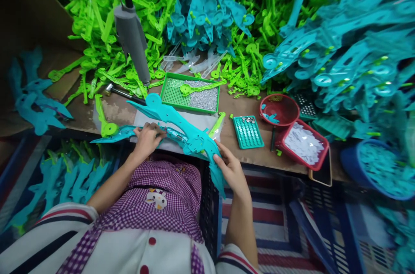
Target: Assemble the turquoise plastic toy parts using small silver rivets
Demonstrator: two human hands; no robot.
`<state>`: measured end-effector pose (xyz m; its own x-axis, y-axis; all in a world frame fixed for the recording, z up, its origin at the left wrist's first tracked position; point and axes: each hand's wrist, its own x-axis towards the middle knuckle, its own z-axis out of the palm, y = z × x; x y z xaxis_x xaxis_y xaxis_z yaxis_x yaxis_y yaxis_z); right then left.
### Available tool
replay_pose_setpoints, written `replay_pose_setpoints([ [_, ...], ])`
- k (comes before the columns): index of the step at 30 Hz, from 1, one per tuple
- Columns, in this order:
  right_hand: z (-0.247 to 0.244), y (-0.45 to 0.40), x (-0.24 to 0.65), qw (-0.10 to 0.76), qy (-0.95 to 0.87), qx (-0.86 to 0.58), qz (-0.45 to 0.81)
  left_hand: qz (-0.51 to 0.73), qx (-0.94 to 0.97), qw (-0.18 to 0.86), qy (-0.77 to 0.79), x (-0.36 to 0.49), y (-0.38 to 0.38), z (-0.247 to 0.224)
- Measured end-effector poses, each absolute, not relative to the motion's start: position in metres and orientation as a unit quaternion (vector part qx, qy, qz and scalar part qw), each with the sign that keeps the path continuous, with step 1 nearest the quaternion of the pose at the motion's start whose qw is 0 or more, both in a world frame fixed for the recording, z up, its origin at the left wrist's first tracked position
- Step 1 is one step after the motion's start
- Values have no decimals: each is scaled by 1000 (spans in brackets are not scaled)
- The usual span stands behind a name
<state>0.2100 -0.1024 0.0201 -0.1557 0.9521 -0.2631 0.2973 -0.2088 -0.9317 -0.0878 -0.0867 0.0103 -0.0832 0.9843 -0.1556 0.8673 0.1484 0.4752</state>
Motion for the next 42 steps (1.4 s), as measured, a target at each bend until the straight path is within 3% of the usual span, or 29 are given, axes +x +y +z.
replay_pose_setpoints([
  [7, 19, -108, 214, 324, -529, -577, 531, 127, 667, 247, 691, -96, -73, 6],
  [13, 22, -110, 220, 329, -520, -582, 532, 105, 699, 175, 685, -84, -84, 7],
  [24, 31, -99, 218, 297, -562, -567, 524, 29, 750, 139, 645, -89, -104, 12],
  [27, 35, -88, 206, 258, -598, -553, 520, 2, 746, 158, 646, -83, -113, 19],
  [34, 41, -21, 138, 74, -717, -448, 530, -37, 701, 175, 690, -64, -119, 20],
  [42, 50, 16, 104, 5, -724, -418, 549, -56, 680, 188, 706, -66, -127, 27],
])
